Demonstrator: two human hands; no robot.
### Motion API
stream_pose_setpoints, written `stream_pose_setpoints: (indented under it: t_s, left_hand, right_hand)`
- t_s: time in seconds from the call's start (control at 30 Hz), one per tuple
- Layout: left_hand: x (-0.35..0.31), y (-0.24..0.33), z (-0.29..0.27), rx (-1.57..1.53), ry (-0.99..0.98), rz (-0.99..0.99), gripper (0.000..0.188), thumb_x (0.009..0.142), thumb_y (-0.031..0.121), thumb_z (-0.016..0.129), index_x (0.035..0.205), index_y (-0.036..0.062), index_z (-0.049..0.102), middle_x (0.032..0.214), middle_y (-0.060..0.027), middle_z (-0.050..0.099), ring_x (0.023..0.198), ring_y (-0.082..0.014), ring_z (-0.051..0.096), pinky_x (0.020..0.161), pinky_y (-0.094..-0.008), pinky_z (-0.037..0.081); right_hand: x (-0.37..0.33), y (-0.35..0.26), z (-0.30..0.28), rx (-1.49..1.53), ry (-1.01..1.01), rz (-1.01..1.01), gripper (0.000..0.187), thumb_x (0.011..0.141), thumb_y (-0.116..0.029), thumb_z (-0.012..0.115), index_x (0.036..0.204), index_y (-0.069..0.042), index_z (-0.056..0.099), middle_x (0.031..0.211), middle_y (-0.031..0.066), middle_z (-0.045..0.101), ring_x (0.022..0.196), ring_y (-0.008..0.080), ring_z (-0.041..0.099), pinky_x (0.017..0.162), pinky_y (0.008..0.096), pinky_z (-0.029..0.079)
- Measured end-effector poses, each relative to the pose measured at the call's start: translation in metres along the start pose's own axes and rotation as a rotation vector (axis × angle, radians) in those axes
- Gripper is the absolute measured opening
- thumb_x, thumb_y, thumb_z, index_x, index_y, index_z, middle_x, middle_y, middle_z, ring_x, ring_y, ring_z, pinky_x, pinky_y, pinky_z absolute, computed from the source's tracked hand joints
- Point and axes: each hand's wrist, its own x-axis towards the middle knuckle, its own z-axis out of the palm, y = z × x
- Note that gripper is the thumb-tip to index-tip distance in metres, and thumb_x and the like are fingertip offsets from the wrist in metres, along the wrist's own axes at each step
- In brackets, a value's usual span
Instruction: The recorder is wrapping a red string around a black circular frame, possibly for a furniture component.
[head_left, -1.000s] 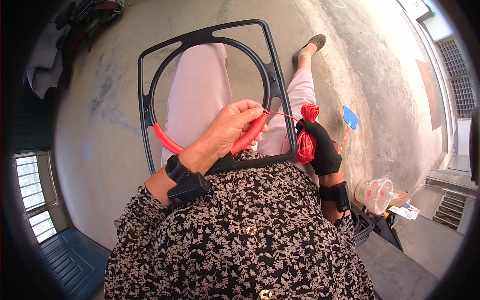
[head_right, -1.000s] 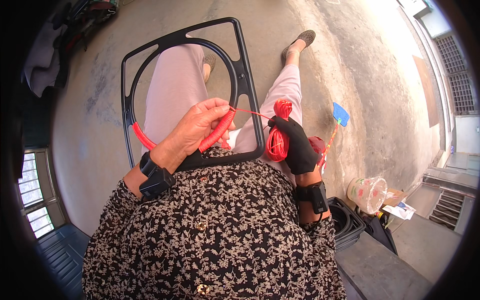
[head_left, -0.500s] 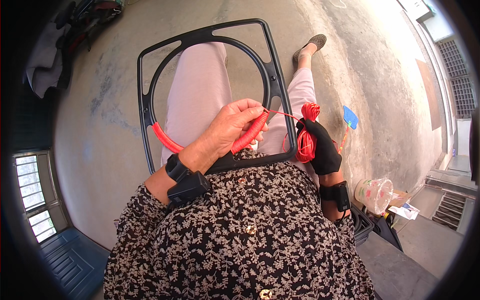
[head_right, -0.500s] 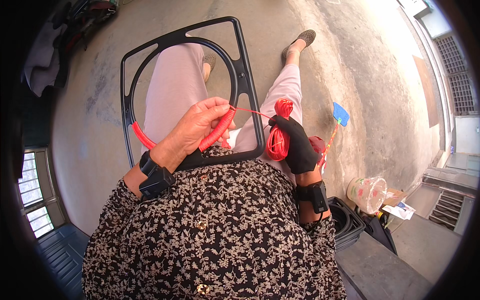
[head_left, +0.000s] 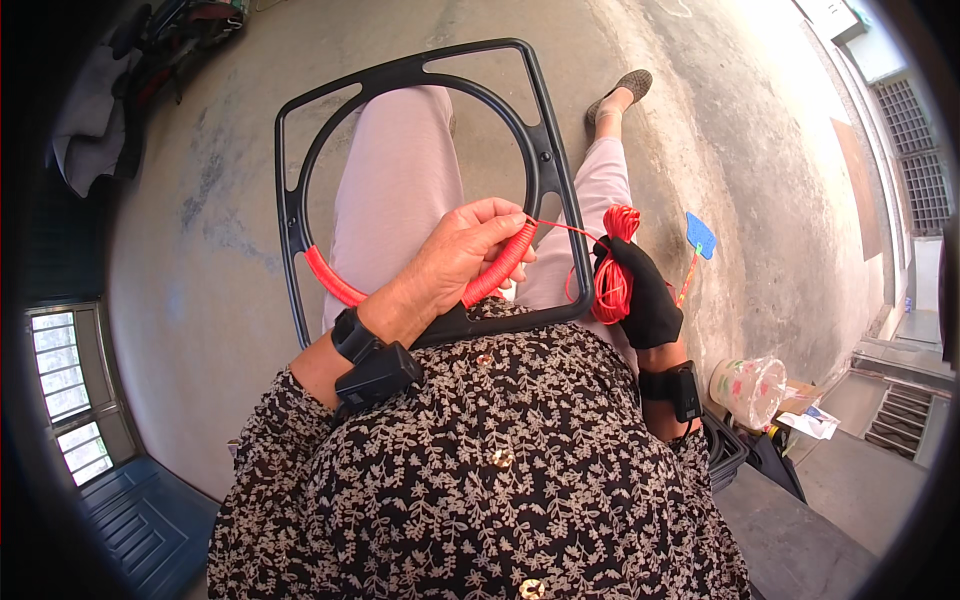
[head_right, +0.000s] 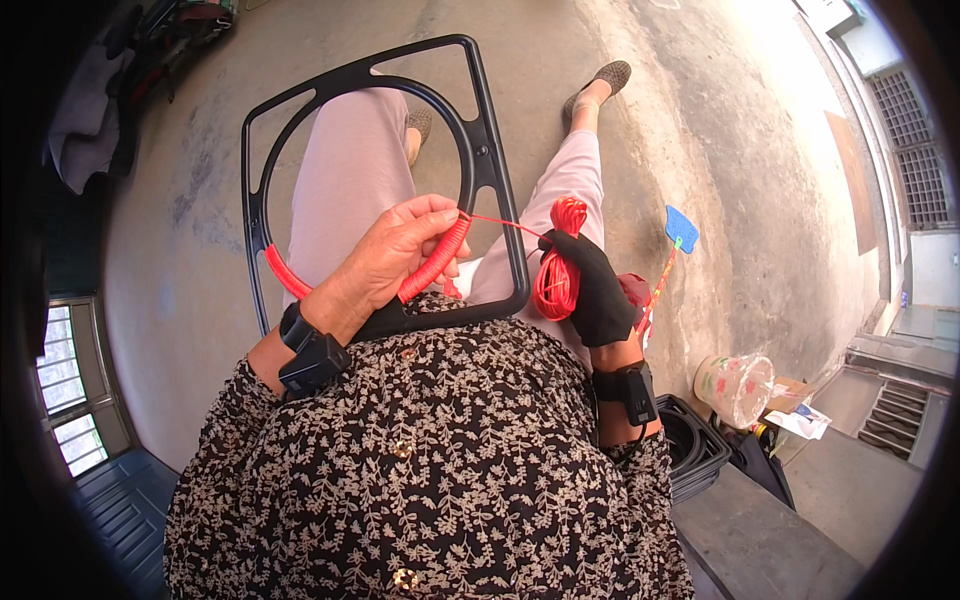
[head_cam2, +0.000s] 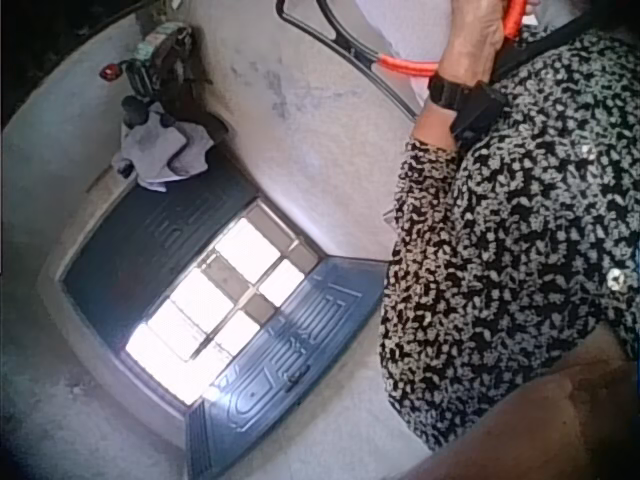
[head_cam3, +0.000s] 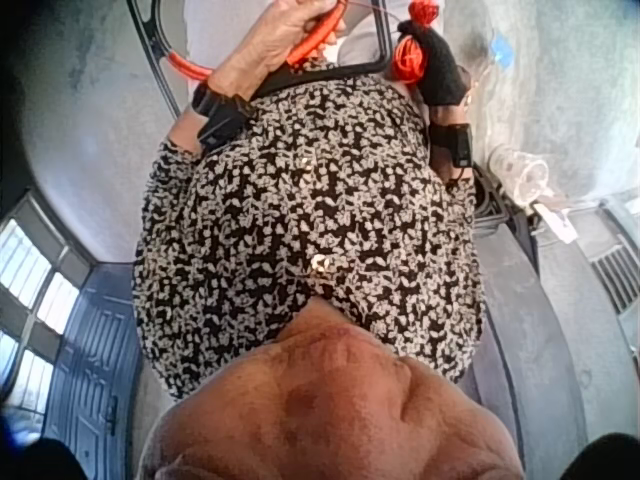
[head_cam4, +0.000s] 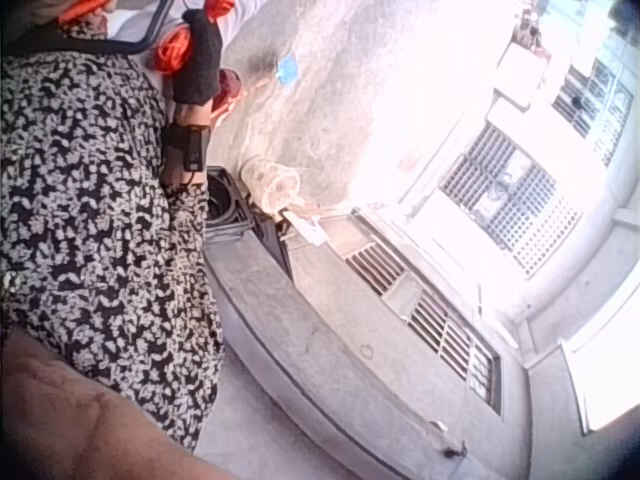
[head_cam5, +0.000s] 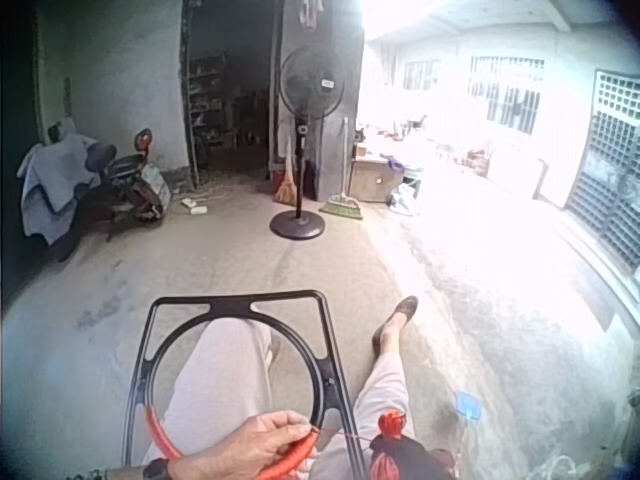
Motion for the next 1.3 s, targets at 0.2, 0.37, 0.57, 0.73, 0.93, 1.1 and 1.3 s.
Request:
stream_pose_setpoints:
  t_s: [0.2,0.37,0.57,0.73,0.93,1.1,1.3]
  left_hand:
    - [0.0,0.0,-0.001,-0.007,-0.003,0.003,0.018,0.096,0.018,0.052,0.105,0.002,0.051,0.077,-0.0135,0.063,0.056,-0.0164,0.063,0.047,-0.0327,0.058]
    - [0.0,0.0,-0.001,-0.005,-0.006,0.009,0.018,0.096,0.018,0.052,0.105,0.0021,0.051,0.077,-0.0132,0.063,0.056,-0.0161,0.063,0.048,-0.032,0.058]
    - [-0.001,0.001,0.0,-0.001,0.008,0.004,0.019,0.096,0.018,0.052,0.106,0.002,0.051,0.077,-0.0131,0.063,0.055,-0.0156,0.063,0.048,-0.0313,0.058]
    - [-0.001,0.002,0.0,-0.006,0.014,0.007,0.018,0.096,0.017,0.051,0.105,0.0016,0.051,0.077,-0.0133,0.063,0.055,-0.0157,0.063,0.047,-0.0305,0.058]
    - [-0.001,0.002,0.001,-0.007,0.021,0.004,0.017,0.096,0.017,0.051,0.104,0.0016,0.052,0.077,-0.0135,0.063,0.054,-0.0157,0.063,0.047,-0.0304,0.058]
    - [-0.001,0.002,0.0,-0.019,0.015,0.0,0.017,0.096,0.017,0.052,0.104,0.0018,0.052,0.077,-0.0132,0.063,0.054,-0.0152,0.063,0.047,-0.03,0.057]
    - [-0.001,0.002,0.0,-0.004,0.024,0.001,0.017,0.096,0.017,0.052,0.104,0.0025,0.053,0.077,-0.0128,0.064,0.054,-0.0147,0.062,0.047,-0.0275,0.056]
  right_hand:
    - [0.002,0.002,-0.003,0.008,-0.009,0.002,0.029,0.091,-0.022,0.056,0.109,-0.001,0.06,0.098,0.0059,0.061,0.086,0.0125,0.058,0.076,0.0246,0.047]
    - [0.006,0.004,-0.008,0.0,-0.012,0.019,0.029,0.091,-0.023,0.055,0.108,-0.001,0.06,0.097,0.0053,0.061,0.085,0.0117,0.058,0.075,0.0242,0.047]
    - [0.005,0.004,-0.007,-0.022,-0.007,0.016,0.029,0.091,-0.023,0.055,0.109,-0.001,0.06,0.096,0.0049,0.061,0.085,0.0114,0.058,0.075,0.0239,0.047]
    - [0.0,0.002,0.0,-0.041,-0.003,-0.057,0.029,0.091,-0.023,0.055,0.108,-0.001,0.06,0.096,0.0048,0.061,0.085,0.0114,0.058,0.075,0.024,0.047]
    - [0.002,0.0,0.003,0.018,0.048,0.036,0.028,0.09,-0.024,0.058,0.106,-0.001,0.061,0.091,0.0031,0.06,0.079,0.0105,0.057,0.07,0.0234,0.046]
    - [0.008,0.004,-0.01,0.092,-0.002,0.07,0.031,0.09,-0.023,0.06,0.112,-0.001,0.058,0.098,0.0079,0.064,0.084,0.0169,0.063,0.076,0.0289,0.052]
    - [0.007,0.005,-0.008,0.096,0.019,0.05,0.029,0.09,-0.022,0.061,0.108,0.0,0.06,0.092,0.0067,0.064,0.08,0.0159,0.062,0.071,0.0274,0.051]
